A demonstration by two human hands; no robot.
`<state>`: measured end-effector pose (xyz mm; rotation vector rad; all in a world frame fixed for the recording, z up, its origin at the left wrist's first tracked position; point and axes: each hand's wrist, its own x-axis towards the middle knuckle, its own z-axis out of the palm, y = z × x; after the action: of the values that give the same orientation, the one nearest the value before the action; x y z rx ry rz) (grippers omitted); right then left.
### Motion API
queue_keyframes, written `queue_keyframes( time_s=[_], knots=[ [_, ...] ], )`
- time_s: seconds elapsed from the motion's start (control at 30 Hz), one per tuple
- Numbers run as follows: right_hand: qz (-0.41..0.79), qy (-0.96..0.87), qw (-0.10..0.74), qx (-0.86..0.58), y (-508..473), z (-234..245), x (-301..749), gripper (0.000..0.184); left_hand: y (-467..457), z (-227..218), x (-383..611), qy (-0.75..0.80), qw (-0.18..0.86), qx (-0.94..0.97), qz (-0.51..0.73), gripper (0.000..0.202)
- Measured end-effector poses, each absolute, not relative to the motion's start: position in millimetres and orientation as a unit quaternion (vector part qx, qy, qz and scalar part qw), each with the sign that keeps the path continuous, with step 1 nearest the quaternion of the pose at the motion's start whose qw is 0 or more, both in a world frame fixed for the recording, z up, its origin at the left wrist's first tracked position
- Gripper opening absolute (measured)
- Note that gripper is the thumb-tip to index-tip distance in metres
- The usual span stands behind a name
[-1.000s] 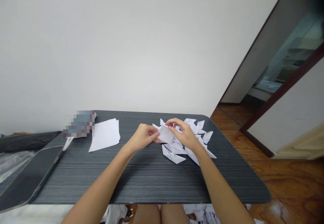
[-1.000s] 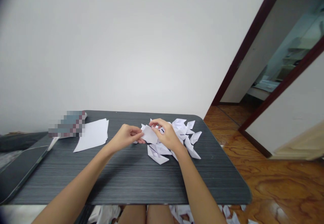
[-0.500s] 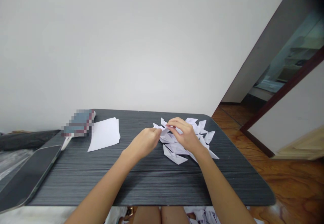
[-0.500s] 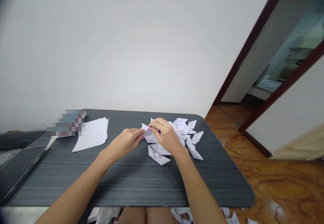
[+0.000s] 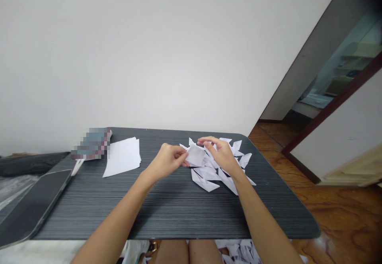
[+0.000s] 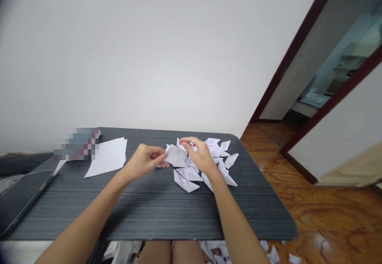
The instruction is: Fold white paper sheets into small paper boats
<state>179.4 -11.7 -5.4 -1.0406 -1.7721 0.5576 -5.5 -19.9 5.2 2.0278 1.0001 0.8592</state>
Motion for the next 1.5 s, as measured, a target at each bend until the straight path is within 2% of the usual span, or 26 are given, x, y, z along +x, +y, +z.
queue_keyframes(
  time_s=[0.1, 0.17, 0.3, 0.47, 0.6, 0.73, 0.9, 1.03, 1.17, 1.33, 1.5],
  knots=[
    [0.295, -0.726, 0.446, -0.433, -10, -7, 183, 0.016, -17, 10, -10, 0.387, 0.443, 0.727, 0.355, 0.020],
    [0.300, -0.725, 0.445, -0.431, -9, -8, 182, 0.016, -16, 12, -10, 0.383, 0.466, 0.718, 0.348, 0.019],
    [0.307, -0.737, 0.432, -0.420, -13, -10, 173, 0.018, -17, 11, -9, 0.383, 0.440, 0.743, 0.328, 0.019],
    [0.354, -0.727, 0.440, -0.391, -18, -10, 160, 0.018, -17, 0, -4, 0.376, 0.382, 0.767, 0.352, 0.035],
    [0.437, -0.666, 0.456, -0.396, -15, -11, 159, 0.019, -14, -6, 0, 0.376, 0.487, 0.707, 0.350, 0.040],
    [0.444, -0.633, 0.476, -0.419, -12, -11, 166, 0.018, -8, -5, -2, 0.330, 0.554, 0.682, 0.345, 0.047],
    [0.445, -0.609, 0.495, -0.432, -14, -5, 178, 0.024, -3, 0, -11, 0.291, 0.529, 0.679, 0.417, 0.042],
    [0.472, -0.599, 0.490, -0.423, -14, -2, 182, 0.025, -4, -1, -15, 0.296, 0.478, 0.730, 0.389, 0.036],
    [0.498, -0.592, 0.475, -0.419, -11, -6, 186, 0.025, -5, -3, -15, 0.286, 0.476, 0.744, 0.371, 0.034],
    [0.487, -0.632, 0.440, -0.413, -8, -11, 191, 0.024, -6, 3, -14, 0.251, 0.460, 0.756, 0.392, 0.018],
    [0.476, -0.655, 0.423, -0.407, -9, -9, 193, 0.026, -6, 7, -16, 0.229, 0.468, 0.779, 0.350, 0.022]
  ],
)
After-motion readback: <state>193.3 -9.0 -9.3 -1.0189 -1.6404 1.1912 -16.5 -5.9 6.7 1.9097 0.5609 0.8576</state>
